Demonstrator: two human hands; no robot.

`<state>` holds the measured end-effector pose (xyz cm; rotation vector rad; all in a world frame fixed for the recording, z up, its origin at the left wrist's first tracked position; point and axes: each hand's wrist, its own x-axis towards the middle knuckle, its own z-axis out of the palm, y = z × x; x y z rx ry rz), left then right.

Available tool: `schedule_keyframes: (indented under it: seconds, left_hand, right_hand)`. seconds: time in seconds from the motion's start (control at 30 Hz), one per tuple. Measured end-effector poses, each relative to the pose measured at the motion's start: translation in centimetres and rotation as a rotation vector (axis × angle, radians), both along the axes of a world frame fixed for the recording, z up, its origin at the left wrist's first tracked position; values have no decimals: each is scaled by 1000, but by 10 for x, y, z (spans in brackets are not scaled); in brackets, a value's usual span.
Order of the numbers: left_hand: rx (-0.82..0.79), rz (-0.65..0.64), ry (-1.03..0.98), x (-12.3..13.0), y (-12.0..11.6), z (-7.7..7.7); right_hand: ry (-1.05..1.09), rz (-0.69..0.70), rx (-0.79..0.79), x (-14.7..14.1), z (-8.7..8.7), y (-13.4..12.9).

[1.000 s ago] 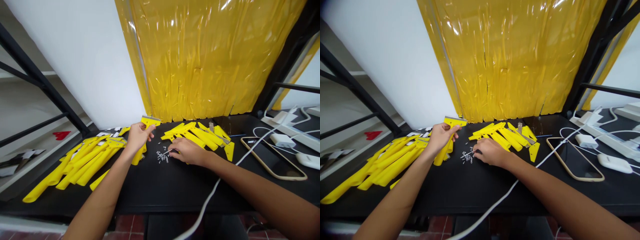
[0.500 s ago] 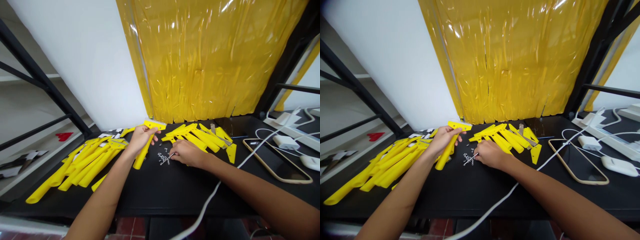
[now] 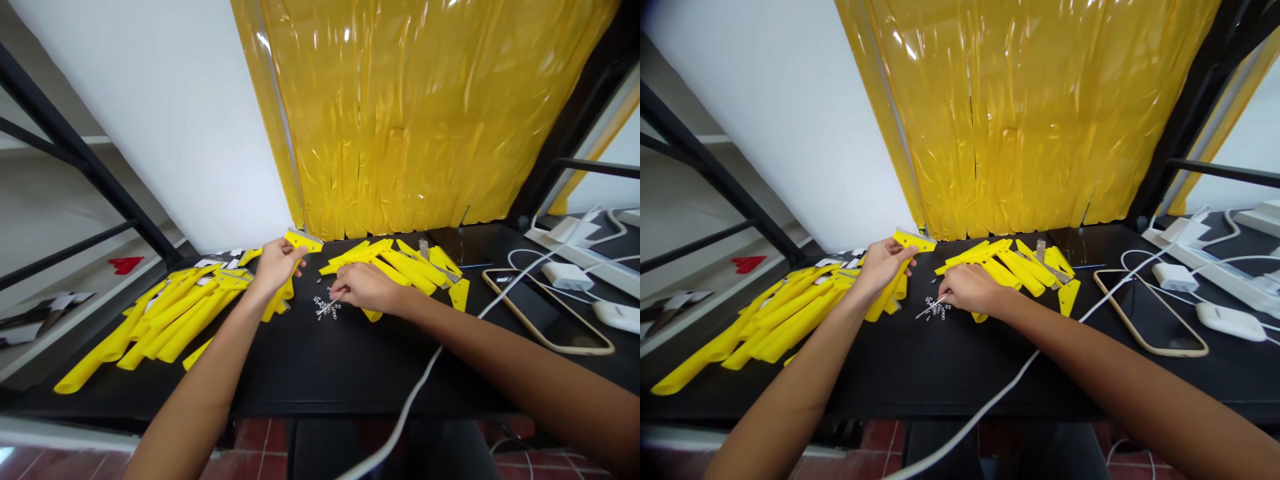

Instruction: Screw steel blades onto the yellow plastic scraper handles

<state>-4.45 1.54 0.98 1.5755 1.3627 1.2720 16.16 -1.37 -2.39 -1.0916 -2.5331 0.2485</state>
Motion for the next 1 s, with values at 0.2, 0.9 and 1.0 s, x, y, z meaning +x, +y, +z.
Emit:
schedule_keyframes:
  seconds: [0.2, 0.9, 1.0]
  left_hand:
    - [53, 26, 11, -4, 4, -1]
    - [563, -106, 571, -4, -7, -2]
    - [951, -207, 836, 2, -18, -3]
  right_hand:
    - [-118, 77, -29, -17, 5, 4]
    - [979, 1, -427, 16, 26, -2]
    - [1209, -58, -495, 29, 35, -7]
